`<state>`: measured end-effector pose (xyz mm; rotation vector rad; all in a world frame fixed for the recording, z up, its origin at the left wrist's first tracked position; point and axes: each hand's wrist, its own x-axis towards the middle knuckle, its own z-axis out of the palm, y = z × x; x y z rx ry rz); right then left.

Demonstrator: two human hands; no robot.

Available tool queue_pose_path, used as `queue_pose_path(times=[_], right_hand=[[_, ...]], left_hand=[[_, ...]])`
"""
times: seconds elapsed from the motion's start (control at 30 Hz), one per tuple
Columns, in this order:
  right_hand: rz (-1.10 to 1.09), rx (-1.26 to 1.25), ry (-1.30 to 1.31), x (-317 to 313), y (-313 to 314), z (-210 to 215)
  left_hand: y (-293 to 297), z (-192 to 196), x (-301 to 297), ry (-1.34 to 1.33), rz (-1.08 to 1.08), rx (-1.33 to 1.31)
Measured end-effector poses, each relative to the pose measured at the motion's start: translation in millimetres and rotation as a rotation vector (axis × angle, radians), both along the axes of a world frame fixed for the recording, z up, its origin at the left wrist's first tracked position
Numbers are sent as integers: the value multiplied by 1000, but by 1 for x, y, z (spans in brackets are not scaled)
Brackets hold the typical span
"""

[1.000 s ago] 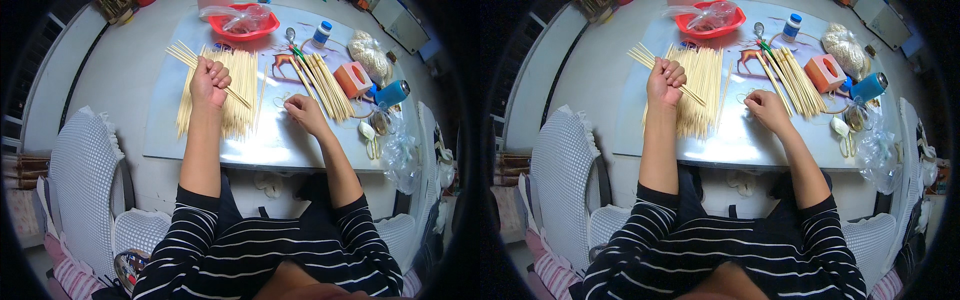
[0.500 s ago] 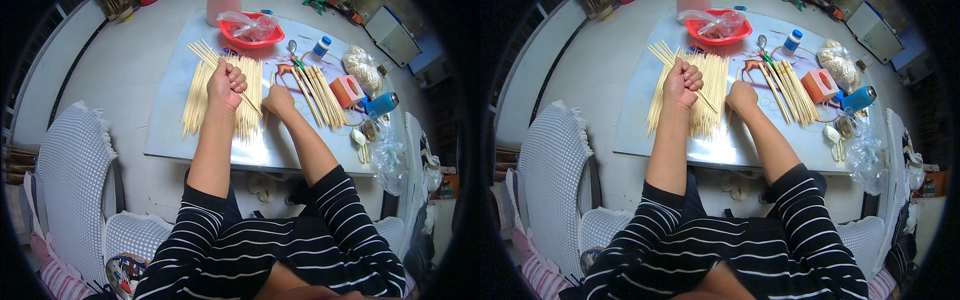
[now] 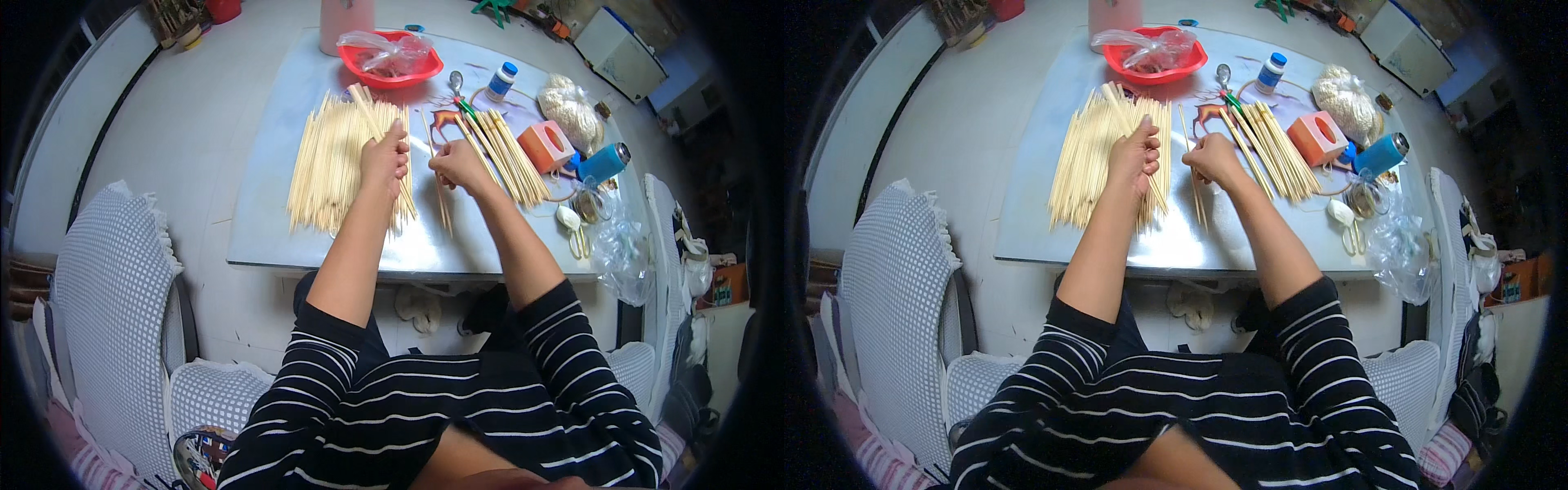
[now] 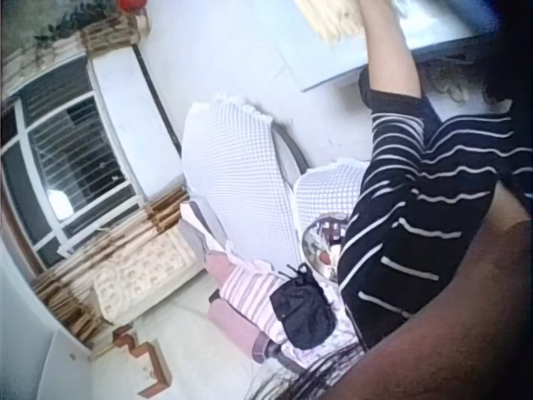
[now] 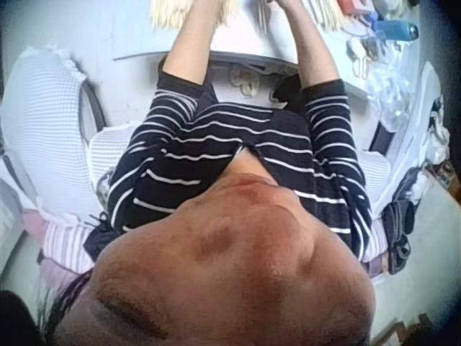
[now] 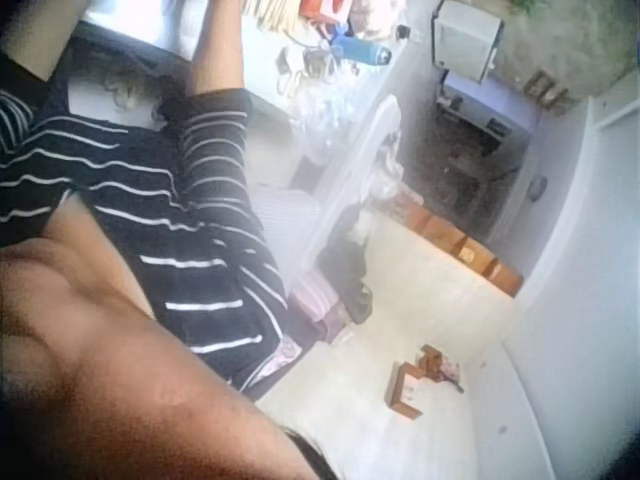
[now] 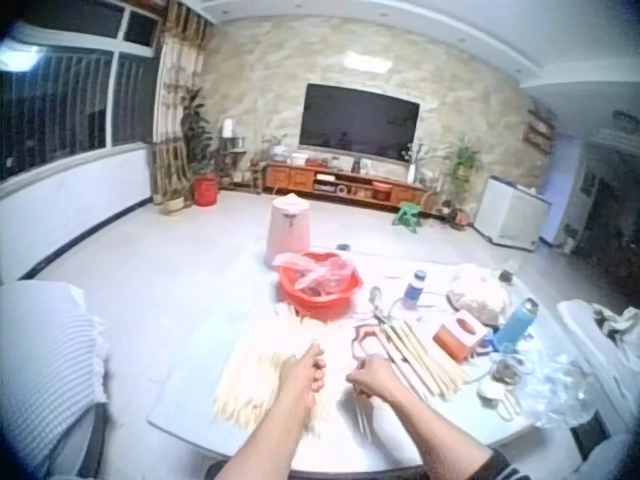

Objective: The person gathers thin wooden sticks from a large pile on the table, aligns them into small bundles, and secures each bundle with a rubber band. The person repeats this process continuously, placing completed bundles to the side.

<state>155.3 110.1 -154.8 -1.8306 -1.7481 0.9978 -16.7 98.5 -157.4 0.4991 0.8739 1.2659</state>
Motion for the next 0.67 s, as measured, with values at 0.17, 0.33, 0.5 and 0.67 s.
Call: queue_pose_path(times=[0.17, 0.33, 0.5, 0.67], right_hand=[[204, 33, 227, -5, -43, 55], [26, 233, 255, 54, -47, 60], [121, 408, -197, 104, -38, 11], [107, 257, -720, 91, -39, -26]], left_hand=[[-22, 2, 30, 184, -159, 179], [-9, -1, 17, 137, 13, 247], [-10, 14, 25, 67, -27, 543], [-25, 12, 39, 477, -275, 645]])
